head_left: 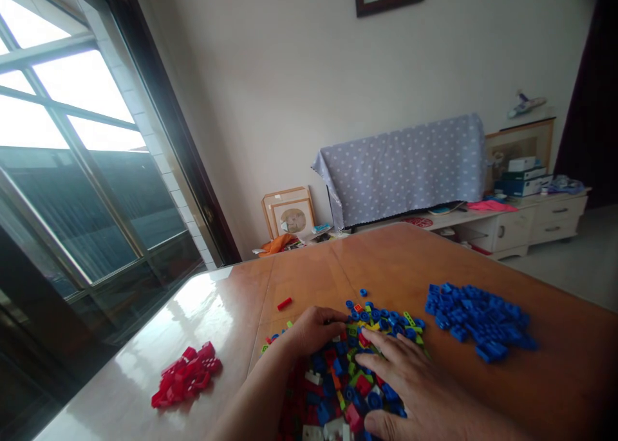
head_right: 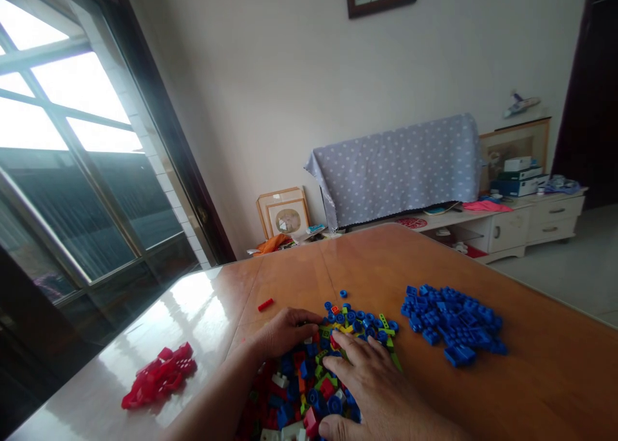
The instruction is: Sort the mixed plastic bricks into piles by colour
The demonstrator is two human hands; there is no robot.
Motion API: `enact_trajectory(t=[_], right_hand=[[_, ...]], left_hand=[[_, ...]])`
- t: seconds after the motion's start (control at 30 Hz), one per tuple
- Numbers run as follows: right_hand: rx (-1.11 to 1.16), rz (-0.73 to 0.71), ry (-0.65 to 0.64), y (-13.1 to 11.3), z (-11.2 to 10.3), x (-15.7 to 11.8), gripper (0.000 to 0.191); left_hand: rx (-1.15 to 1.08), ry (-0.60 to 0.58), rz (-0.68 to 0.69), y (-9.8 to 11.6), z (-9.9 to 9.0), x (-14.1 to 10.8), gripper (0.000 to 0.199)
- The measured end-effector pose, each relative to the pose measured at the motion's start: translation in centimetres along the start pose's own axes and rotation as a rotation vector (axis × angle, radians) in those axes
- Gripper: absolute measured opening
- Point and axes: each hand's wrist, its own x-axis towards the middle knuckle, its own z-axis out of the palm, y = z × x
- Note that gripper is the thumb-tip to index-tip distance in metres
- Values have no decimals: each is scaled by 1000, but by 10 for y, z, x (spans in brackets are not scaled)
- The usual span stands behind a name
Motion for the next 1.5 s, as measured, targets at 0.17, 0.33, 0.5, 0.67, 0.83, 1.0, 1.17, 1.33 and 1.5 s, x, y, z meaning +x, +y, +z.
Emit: enact_trajectory(t=[0.17,0.33,0.5,0.67,0.83,1.0,1.17,1.33,1.5], right_hand=[[-4,22,11,-2,-2,-1,76],[-31,-6,152,2,5,2,59],[-12,-60,321,8,12,6,41],[28,-96,407,6,11,7,33],[70,-142,454,4,11,9,30],[180,-95,565,8,5,10,35],[328,39,822,27,-3,16,36],[441,118,947,39,-11,19,38],[527,141,1017,38,-20,18,41]], left_hand=[[-37,-4,-9,6,1,-1,42],[-105,72,-49,16,-6,2,49],[-133,148,-81,22,-17,2,52],[-158,176,-53,15,-25,10,48],[-136,171,-63,11,-25,37,56],[-126,138,-63,18,-11,74,63],[-138,96,-84,27,15,97,77],[-155,21,-67,33,32,92,79],[-163,-78,-14,37,35,79,74]])
